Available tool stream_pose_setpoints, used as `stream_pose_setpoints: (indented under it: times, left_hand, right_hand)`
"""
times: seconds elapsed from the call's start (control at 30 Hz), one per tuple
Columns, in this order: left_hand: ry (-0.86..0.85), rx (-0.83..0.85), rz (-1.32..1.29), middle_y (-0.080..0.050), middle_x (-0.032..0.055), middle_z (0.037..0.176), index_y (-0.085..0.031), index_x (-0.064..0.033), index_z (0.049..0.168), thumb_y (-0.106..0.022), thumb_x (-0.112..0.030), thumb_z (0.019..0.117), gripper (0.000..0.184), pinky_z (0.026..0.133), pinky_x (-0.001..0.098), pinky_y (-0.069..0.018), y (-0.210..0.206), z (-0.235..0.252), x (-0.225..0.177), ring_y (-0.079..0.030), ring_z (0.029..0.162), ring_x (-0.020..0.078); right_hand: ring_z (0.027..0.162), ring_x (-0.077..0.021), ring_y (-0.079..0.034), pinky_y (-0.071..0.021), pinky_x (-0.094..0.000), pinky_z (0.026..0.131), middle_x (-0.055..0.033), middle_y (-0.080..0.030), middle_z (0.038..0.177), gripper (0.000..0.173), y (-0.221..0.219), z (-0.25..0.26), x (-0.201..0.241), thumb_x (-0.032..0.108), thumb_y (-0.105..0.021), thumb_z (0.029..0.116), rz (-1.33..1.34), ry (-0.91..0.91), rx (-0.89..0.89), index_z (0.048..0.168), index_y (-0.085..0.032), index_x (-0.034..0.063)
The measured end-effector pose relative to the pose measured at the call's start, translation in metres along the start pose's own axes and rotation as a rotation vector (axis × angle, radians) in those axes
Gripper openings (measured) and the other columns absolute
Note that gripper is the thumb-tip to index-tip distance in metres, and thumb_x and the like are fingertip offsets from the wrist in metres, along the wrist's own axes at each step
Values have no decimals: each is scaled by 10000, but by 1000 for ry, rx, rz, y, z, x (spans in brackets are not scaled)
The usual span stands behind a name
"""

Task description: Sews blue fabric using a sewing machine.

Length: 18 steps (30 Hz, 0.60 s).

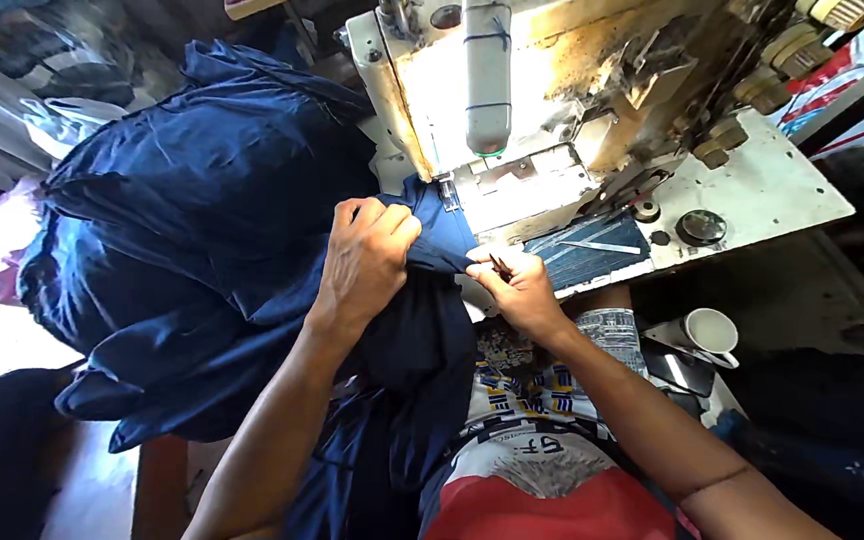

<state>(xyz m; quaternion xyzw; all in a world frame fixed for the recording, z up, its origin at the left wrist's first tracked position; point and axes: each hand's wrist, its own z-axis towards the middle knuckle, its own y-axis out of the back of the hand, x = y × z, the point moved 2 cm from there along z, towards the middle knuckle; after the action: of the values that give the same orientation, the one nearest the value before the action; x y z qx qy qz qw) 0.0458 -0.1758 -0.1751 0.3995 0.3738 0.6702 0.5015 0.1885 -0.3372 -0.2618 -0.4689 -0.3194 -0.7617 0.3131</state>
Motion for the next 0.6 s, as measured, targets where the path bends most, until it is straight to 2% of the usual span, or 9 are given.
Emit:
stream_pose_setpoints:
  times: [0.07,0.13,0.2,0.23,0.3,0.37,0.43,0.53,0.6]
  left_hand:
    - [-17,10,-40,-680,99,1108,-673,-80,1019,-519,-47,940,176,954,544,-435,1,4,7,-621,1044,329]
    - [-68,83,-126,-661,86,1170,-671,-105,1065,-583,-151,909,184,908,537,-447,7,7,12,-603,1070,320]
    - [-103,176,-196,-652,56,1174,-688,-143,1063,-639,-438,907,337,860,519,-458,13,8,18,-595,1065,294]
    - [-83,225,-205,-649,49,1173,-702,-155,1057,-594,-656,911,533,857,520,-462,16,7,22,-591,1068,287]
    - [14,303,-175,-628,81,1246,-740,-155,1051,-488,-829,872,741,883,591,-474,21,3,38,-577,1134,338]
    - [99,347,-104,-574,140,1371,-740,-143,1042,-444,-815,902,747,940,694,-434,27,-2,65,-523,1245,432]
    - [118,326,-107,-524,141,1457,-747,-137,1012,-500,-779,900,697,1025,708,-387,35,-8,91,-456,1341,443]
    - [-2,153,-371,-525,74,1468,-697,-131,862,-666,-536,914,409,1145,526,-371,60,-12,91,-428,1407,302]
    - [-56,54,-592,-613,42,1381,-679,-125,836,-709,-392,924,283,1109,445,-472,78,-15,64,-540,1335,224]
  right_hand:
    - [696,-69,-625,-558,-255,634,-9,-706,916,101,-2,8,0,98,-666,982,17,12,-16,1052,-735,78]
    - [709,-81,-634,-564,-265,639,-18,-711,924,108,-5,15,-2,84,-663,983,48,29,-29,1066,-732,78]
    - [763,-98,-661,-583,-280,677,-35,-722,977,124,-6,20,-4,60,-649,985,89,62,-27,1081,-728,64]
    - [766,-103,-661,-582,-282,674,-43,-720,983,124,-6,22,-4,50,-641,987,104,75,-26,1080,-723,56]
    - [774,-102,-663,-583,-279,678,-46,-726,1004,126,-6,26,-5,55,-639,992,97,91,-30,1083,-725,54]
    - [766,-105,-655,-574,-277,677,-54,-720,991,125,-5,28,-6,59,-638,996,77,111,-34,1090,-721,49]
    - [770,-109,-666,-583,-284,687,-61,-722,964,127,-5,29,-7,56,-641,996,69,129,-36,1096,-716,42]
    - [750,-107,-662,-580,-292,679,-52,-717,922,123,-1,33,-7,72,-623,1011,45,125,18,1097,-710,53]
    - [805,-96,-679,-592,-301,738,-34,-730,954,143,5,36,-1,81,-608,1019,-12,147,117,1105,-721,67]
